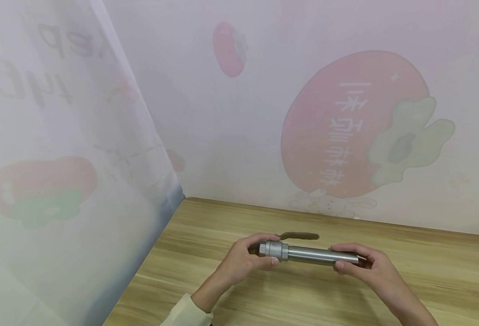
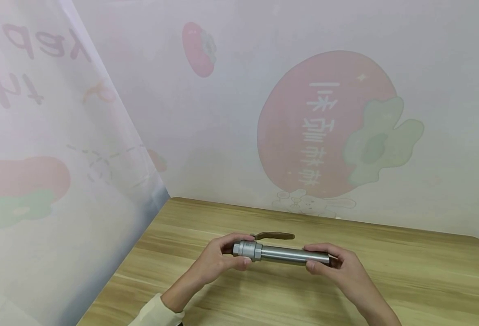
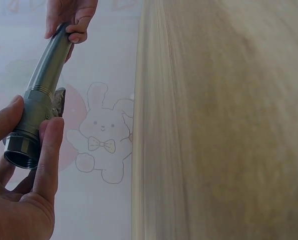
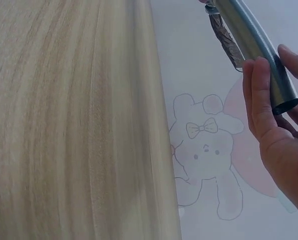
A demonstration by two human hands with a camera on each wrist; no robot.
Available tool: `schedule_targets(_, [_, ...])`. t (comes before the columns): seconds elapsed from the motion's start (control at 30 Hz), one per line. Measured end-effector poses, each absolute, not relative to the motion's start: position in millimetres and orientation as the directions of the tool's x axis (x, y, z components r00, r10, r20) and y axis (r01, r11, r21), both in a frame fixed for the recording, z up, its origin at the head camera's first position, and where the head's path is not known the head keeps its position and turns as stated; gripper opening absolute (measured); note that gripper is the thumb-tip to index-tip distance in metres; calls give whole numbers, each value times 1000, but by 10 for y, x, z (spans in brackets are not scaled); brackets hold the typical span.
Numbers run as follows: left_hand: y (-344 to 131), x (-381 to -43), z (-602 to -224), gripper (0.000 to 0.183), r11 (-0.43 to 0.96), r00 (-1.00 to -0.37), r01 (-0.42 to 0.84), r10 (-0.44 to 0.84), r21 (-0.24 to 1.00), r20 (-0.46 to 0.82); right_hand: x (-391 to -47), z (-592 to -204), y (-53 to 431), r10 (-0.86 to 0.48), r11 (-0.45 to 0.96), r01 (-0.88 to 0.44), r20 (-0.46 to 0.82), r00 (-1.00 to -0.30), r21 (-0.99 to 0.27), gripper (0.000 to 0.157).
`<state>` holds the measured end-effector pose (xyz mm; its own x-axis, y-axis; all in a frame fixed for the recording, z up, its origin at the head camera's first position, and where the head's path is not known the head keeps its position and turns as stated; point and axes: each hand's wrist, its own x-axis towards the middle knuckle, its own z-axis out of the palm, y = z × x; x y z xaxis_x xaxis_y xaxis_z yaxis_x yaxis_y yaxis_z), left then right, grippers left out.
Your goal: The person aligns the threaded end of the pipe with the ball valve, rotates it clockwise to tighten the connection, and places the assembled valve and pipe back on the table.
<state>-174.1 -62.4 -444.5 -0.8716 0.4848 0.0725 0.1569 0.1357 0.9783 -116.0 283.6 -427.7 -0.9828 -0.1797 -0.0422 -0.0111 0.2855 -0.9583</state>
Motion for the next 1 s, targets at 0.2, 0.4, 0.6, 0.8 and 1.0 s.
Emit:
schedule_targets(0.2, [-622,-1745,-4441,47,141,-874,156,481,978,70,-1148,-4278,2832,-177,330,-43,-17,-984,-943,46])
schedule_targets(0.4, [-620,-1752,-4445,47,142,-875,154,479,978,68,-1145,-4284,2820,-195,337,-93,28,-980,-937,46])
schedule_targets(0.6, [-623,-1755,-4448,46,152,-876,162,477,975,72,-1175,-4295,2823,-207,328,-101,33,-978,-939,48])
schedule_targets(0.8, [-626,-1752,-4450,47,158,-876,165,477,974,71,-1179,-4299,2827,-201,333,-106,39,-979,-937,46])
schedule_targets(1.0, [-624,-1752,-4452,47,155,-877,161,476,975,70,-1159,-4282,2829,-208,322,-109,41,-977,-940,47])
